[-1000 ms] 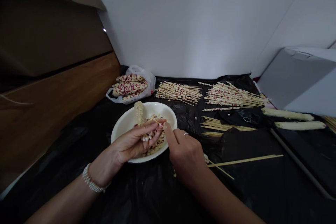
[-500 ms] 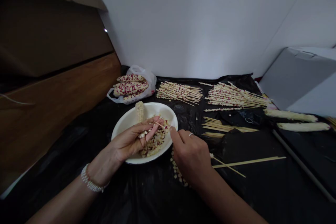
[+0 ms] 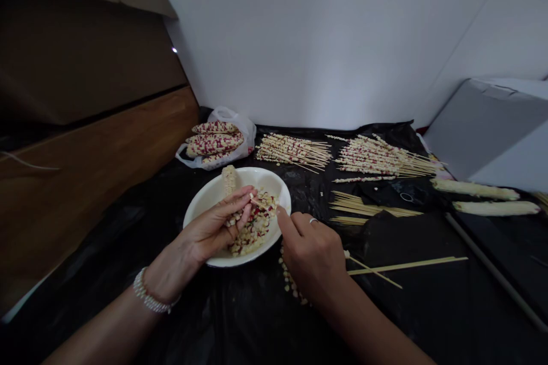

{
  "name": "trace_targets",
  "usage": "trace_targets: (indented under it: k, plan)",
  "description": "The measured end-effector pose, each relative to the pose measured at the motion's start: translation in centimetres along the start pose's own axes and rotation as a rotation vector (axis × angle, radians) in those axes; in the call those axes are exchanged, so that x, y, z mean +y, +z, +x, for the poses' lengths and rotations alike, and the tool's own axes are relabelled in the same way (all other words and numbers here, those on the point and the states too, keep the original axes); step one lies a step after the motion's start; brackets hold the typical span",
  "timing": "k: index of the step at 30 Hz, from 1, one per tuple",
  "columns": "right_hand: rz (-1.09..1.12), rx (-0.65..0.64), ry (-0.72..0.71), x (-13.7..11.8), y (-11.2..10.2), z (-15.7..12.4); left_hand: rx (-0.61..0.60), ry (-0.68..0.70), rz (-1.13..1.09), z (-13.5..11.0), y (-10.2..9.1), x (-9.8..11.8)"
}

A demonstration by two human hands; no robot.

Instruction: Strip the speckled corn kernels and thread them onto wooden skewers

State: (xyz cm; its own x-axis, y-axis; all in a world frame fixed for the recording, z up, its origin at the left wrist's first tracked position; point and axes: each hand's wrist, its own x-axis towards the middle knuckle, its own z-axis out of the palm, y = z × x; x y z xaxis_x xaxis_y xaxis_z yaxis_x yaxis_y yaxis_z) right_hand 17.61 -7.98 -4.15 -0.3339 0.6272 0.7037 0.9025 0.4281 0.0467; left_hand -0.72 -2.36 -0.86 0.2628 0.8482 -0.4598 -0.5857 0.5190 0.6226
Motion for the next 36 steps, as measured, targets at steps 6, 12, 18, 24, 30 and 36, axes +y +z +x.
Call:
trace_targets:
  k: [6,12,18,24,30,36]
  plan:
    - [-0.05,-0.006,0.012,0.1,0.1,-0.1,0.004,-0.008,0.0,0.0,0.2,0.0]
    - [-0.073,-0.036,0.028,0.1,0.0,-0.2,0.04,-0.011,-0.04,0.0,0.4,0.0]
    - [-0.074,-0.025,0.017,0.2,0.1,-0.2,0.055,-0.021,-0.037,-0.2,0.7,0.1]
    - [-0.129,-0.004,-0.03,0.2,-0.2,-0.1,0.08,-0.014,-0.005,-0.5,1.0,0.2]
    - [-0.128,0.01,-0.037,0.1,-0.3,0.0,0.096,-0.001,-0.006,-0.6,1.2,0.2]
    - [-0.143,-0.01,-0.036,0.0,-0.3,-0.1,0.126,-0.011,0.0,-0.8,1.5,0.2]
